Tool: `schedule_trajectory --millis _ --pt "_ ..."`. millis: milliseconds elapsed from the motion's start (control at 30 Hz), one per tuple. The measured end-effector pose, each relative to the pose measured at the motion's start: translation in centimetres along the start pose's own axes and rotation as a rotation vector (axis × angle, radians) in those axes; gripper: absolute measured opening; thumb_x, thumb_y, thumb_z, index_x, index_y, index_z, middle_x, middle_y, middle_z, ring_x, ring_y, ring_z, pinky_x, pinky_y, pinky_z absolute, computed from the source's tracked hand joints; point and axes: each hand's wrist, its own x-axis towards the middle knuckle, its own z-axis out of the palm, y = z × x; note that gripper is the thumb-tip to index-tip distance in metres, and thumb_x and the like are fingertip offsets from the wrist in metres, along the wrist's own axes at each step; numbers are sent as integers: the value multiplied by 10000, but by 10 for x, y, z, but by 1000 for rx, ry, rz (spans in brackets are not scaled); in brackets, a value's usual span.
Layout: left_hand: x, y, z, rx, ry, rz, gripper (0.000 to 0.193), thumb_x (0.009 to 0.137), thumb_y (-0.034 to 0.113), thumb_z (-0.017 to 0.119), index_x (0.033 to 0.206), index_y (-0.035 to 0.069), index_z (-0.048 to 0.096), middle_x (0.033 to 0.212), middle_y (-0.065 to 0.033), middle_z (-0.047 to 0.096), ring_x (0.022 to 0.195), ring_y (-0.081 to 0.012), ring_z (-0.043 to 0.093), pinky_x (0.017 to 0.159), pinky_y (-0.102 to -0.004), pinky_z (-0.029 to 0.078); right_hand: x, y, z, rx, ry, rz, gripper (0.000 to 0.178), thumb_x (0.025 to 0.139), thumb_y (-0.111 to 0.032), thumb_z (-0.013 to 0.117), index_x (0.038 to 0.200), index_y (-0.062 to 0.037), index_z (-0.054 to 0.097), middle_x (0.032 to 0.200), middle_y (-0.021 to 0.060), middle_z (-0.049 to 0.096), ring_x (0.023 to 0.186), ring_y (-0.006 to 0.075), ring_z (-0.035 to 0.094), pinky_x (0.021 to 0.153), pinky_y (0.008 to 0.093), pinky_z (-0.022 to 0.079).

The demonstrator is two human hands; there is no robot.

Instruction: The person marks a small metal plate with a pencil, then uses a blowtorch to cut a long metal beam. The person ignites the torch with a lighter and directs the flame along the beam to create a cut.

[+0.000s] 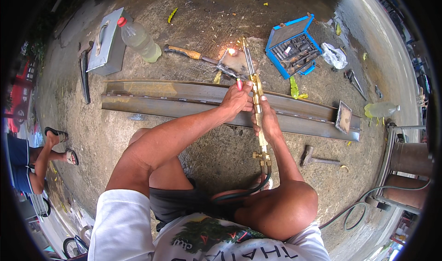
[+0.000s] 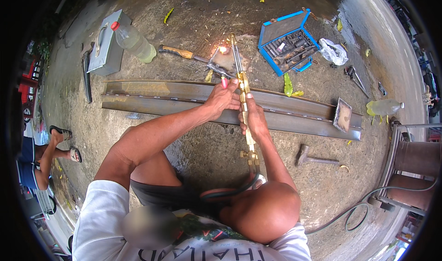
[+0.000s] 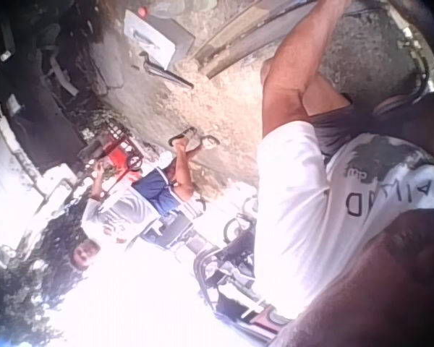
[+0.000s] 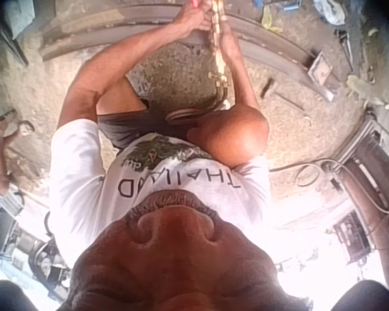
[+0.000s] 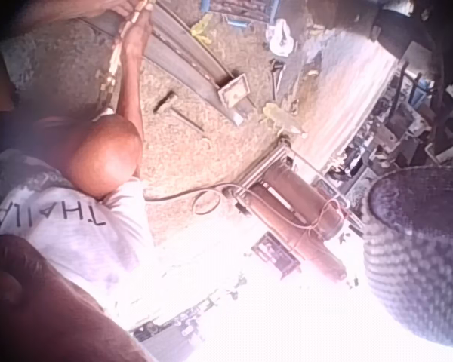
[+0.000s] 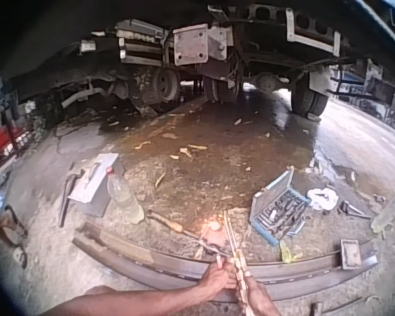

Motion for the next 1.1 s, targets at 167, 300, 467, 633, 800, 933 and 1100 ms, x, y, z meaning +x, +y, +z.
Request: schedule_trajectory --millis 167,300,467,633,800,933,1100 --pt "-2 1 1 -6 -6 -10 527 1064 472 430 1285 -5 468 1111 -328 636 977 -389 701 840 -451 598 -2 0 0 -11 2 11 627 1000 -671 368 898 -70 515 614 27 480 379 119 422 336 289 359" --pt "-3 1 1 -1 -5 -15 521 1067 465 422 1291 -3 463 1130 -331 629 987 -395 698 842 -454 597 -2 0 -1 -3 3 16 609 1006 -660 362 914 -78 515 616 24 481 378 116 417 337 288 355" --pt "-2 0 0 -2 -9 -18 520 1069 462 418 1307 1 457 1130 -331 631 1002 -398 695 855 -455 594 -4 -2 0 6 3 25 593 1016 -639 373 898 -76 512 601 12 462 388 112 418 338 287 362" --pt "-2 0 1 1 -13 -15 514 1070 458 417 1297 -2 458 1124 -335 634 1003 -401 696 861 -458 593 -3 -1 -1 12 -5 20 596 1015 -640 370 903 -73 513 602 13 460 391 112 417 343 286 360" --pt "-1 -2 1 -7 -2 -9 505 1072 450 419 1279 -9 459 1107 -337 637 989 -401 699 858 -459 595 -3 -1 -1 6 -4 25 606 1012 -646 374 897 -68 515 605 12 460 395 112 419 345 287 359" --pt "-3 -1 2 -13 -10 -13 506 1072 451 422 1277 -11 456 1108 -339 636 983 -398 701 850 -457 599 -4 0 -1 3 4 19 611 1010 -649 377 886 -67 516 606 12 459 395 110 413 345 289 357" --pt "-2 -1 2 -13 -19 1 500 1071 452 427 1274 -4 456 1106 -335 641 977 -391 702 847 -454 597 -6 -1 -2 4 9 22 612 1011 -648 377 878 -67 517 605 15 459 391 108 410 342 285 355"
